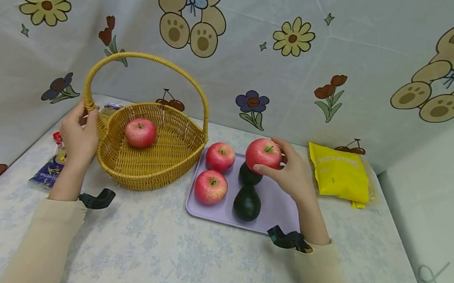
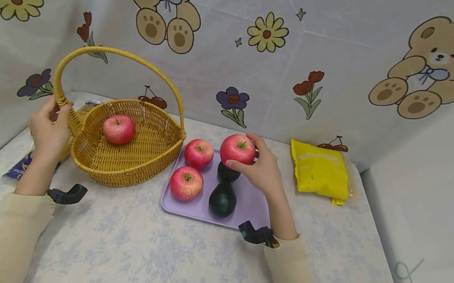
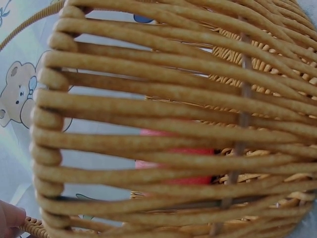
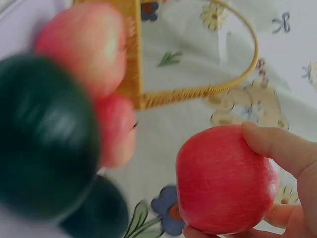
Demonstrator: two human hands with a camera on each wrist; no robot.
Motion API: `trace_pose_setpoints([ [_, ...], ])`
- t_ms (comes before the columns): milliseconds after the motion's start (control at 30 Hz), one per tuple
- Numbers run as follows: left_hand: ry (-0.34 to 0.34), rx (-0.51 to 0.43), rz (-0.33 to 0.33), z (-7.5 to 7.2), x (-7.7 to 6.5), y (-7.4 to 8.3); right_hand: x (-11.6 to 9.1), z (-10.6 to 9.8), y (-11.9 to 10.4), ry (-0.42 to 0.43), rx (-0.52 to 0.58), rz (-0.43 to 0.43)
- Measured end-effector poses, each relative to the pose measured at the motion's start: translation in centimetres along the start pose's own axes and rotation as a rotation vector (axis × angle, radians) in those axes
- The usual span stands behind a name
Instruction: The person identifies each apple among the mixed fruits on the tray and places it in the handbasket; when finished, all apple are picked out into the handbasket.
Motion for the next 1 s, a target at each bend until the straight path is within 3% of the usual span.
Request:
trace_pose_setpoints([
  [200,0.001,0.006,-0.005,0.1,0.1,0.1,0.3,1.5,-3.4,-0.078,0.095,-0.119],
  [500,-0.007,0.003,-0.019,0.3,0.2,0.1,1.5,4.9,-7.6,-0.155,0.135,-0.187],
  [700,-0.002,-0.002,-0.026,0.2,0.2,0.0,2.9,8.2,-9.9,-0.204,0.095,-0.242],
  [1000,-0.001,-0.007,-0.027,0.1,0.1,-0.1,5.4,14.0,-11.6,-0.243,0.014,-0.234],
])
Point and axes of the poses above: each hand's wrist, its own x-axis towards the middle knuckle, its own z-axis out of the palm, y = z × x, the point moved 1 cm from there along x, towards the middle knuckle, and after that the axes turned 3 degrees about -y, right-handed, at the moved point
